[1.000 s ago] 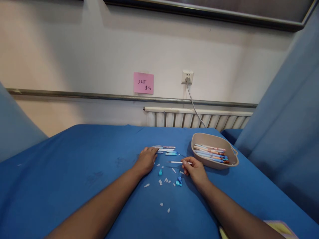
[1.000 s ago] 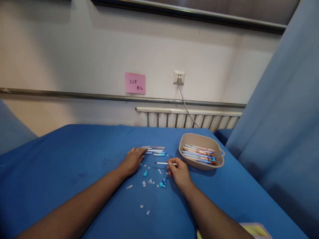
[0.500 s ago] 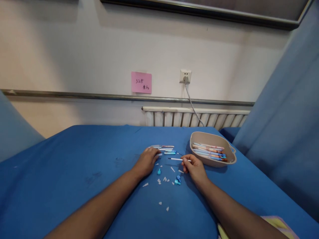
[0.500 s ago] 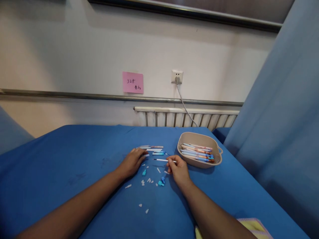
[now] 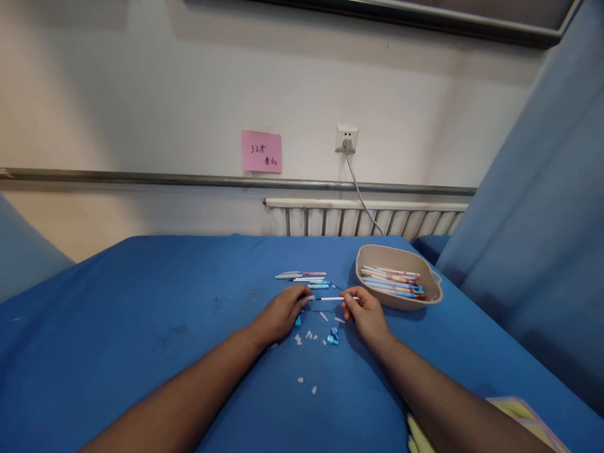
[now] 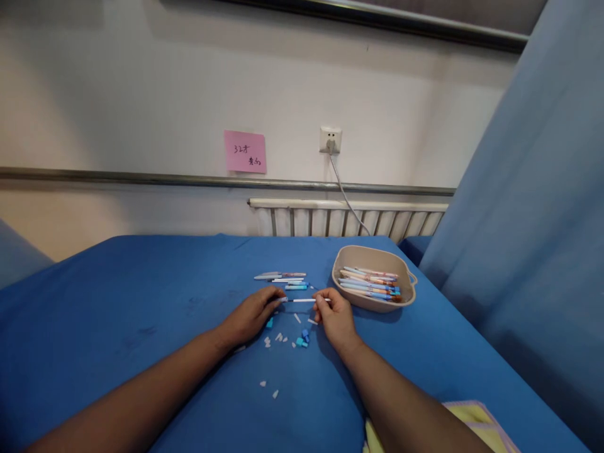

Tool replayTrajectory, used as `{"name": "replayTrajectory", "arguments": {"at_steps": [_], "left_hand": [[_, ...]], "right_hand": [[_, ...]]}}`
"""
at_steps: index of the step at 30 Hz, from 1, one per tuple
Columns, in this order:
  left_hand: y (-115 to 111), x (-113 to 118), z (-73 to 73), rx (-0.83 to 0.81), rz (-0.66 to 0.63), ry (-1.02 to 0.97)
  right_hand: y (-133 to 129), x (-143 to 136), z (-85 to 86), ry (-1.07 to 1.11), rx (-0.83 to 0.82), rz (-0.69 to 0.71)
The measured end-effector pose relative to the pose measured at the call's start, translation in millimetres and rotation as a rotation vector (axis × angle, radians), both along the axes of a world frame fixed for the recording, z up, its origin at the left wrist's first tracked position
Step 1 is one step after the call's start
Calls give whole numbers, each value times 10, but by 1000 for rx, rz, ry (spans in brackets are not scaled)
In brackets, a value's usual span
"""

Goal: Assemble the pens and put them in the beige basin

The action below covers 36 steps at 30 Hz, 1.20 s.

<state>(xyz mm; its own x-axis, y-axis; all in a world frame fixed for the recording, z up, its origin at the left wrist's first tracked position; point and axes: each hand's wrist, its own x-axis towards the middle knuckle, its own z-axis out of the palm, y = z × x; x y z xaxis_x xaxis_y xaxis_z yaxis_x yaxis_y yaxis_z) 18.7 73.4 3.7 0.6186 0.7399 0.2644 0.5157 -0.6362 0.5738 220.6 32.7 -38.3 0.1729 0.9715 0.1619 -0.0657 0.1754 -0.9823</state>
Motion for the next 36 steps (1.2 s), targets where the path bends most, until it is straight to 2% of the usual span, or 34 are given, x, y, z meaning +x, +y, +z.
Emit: {"name": "replayTrajectory", "arguments": {"at_steps": [10, 18, 24, 29, 32, 36], "left_hand": [[-16, 8, 1, 37, -9, 7], [-125, 84, 62, 62, -87, 37], [-270, 193, 99, -85, -185, -23], [-362, 254, 112, -200, -192, -116], [-343, 263, 85, -289, -213, -173], [-262, 246, 8, -393, -173, -251]], "right_hand": [[15, 31, -35, -26, 32, -29], [-40, -19, -33, -250, 90, 65], [-165, -79, 64, -465, 169, 184], [-289, -101, 180, -639, 209, 285], [-300, -99, 179, -620, 212, 247], [-236, -92, 124, -450, 172, 102]]}}
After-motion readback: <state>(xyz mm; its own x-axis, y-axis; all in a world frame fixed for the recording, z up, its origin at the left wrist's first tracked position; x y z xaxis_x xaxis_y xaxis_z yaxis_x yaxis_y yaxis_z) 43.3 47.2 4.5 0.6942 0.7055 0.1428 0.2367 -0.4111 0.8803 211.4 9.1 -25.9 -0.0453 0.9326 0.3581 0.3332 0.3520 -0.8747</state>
